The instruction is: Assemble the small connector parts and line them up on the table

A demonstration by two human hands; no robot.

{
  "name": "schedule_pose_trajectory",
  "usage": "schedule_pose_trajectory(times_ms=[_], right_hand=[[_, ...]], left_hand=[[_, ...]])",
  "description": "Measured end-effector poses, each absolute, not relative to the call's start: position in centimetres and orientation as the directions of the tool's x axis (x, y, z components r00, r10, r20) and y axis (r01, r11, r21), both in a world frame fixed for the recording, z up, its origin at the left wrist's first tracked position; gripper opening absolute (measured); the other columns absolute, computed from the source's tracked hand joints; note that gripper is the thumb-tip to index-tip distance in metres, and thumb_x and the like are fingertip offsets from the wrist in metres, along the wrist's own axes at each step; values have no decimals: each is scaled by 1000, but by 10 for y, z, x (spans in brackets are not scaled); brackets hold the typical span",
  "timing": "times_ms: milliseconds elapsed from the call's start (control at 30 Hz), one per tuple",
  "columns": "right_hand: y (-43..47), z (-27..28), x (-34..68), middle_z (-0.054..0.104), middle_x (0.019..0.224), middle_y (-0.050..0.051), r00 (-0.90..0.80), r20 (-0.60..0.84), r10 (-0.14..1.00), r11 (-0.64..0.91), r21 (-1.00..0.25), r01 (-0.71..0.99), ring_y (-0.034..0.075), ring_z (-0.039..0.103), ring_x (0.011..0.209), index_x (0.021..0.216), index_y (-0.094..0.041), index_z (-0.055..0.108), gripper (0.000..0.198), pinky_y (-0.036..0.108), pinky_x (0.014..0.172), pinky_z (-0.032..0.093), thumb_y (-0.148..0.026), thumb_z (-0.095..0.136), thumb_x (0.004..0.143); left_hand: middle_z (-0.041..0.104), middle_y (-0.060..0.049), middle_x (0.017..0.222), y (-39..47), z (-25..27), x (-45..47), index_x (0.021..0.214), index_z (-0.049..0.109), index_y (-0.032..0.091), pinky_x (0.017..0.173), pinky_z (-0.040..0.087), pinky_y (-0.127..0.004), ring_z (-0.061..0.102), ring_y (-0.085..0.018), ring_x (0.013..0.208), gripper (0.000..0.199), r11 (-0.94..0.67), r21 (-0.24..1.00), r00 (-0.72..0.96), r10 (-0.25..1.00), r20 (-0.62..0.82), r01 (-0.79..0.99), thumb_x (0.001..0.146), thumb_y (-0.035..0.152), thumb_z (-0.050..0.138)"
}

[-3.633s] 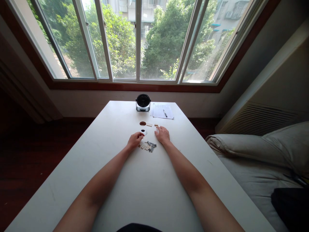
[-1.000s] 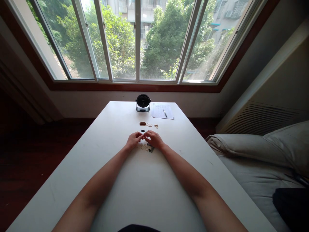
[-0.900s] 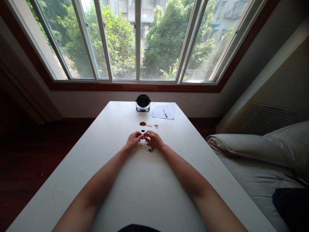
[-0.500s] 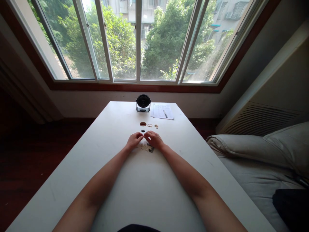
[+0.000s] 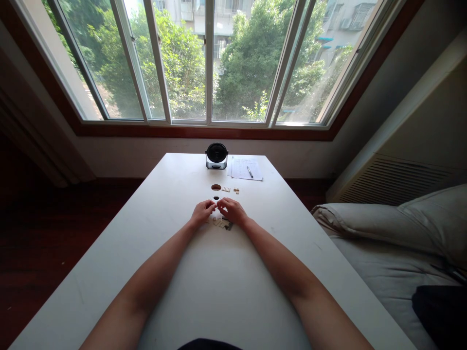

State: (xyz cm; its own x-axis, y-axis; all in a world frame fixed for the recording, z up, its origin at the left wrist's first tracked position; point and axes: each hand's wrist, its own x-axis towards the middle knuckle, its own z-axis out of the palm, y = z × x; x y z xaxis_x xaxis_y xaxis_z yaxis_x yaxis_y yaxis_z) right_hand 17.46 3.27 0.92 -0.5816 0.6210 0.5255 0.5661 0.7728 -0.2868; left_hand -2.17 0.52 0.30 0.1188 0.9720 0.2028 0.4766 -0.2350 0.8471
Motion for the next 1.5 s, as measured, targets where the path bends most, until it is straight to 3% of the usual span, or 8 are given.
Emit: schedule_pose_trajectory(times_ms=[367, 733, 967, 1500], right_hand=[[35, 9, 175, 64, 88, 4, -575, 534, 620, 771, -279, 572, 16, 58, 82, 92, -22, 64, 10, 25, 76, 42, -21, 55, 94], [32, 10, 175, 66, 90, 2, -588, 510, 628, 773, -322, 546, 15, 59, 80, 99, -24, 64, 11, 25, 75, 43, -21, 58, 90], [33, 8, 174, 66, 90, 3, -586, 528, 615, 772, -252, 584, 16, 59, 81, 98, -23, 64, 11, 25, 75, 42, -22, 54, 94], [38, 2, 175, 66, 86, 3, -567, 613, 550, 811, -230, 537, 16, 57, 76, 97, -23, 63, 7, 26, 71, 40, -25, 58, 94]], left_hand=[[69, -3, 84, 5, 3, -21, 90, 68, 19, 70, 47, -26, 60, -16, 74, 30, -262, 836, 102, 964, 243, 483, 85, 45, 54], [67, -2, 79, 3, 8, -21, 85, 66, 19, 69, 47, -26, 61, -16, 73, 30, -281, 837, 134, 960, 247, 470, 87, 45, 51], [68, -3, 81, 3, 7, -20, 86, 66, 19, 70, 48, -26, 61, -16, 74, 31, -256, 842, 115, 966, 230, 474, 87, 47, 51], [68, -2, 76, 5, 3, -20, 80, 66, 20, 67, 47, -26, 61, -15, 69, 31, -287, 840, 102, 957, 271, 460, 87, 45, 51]])
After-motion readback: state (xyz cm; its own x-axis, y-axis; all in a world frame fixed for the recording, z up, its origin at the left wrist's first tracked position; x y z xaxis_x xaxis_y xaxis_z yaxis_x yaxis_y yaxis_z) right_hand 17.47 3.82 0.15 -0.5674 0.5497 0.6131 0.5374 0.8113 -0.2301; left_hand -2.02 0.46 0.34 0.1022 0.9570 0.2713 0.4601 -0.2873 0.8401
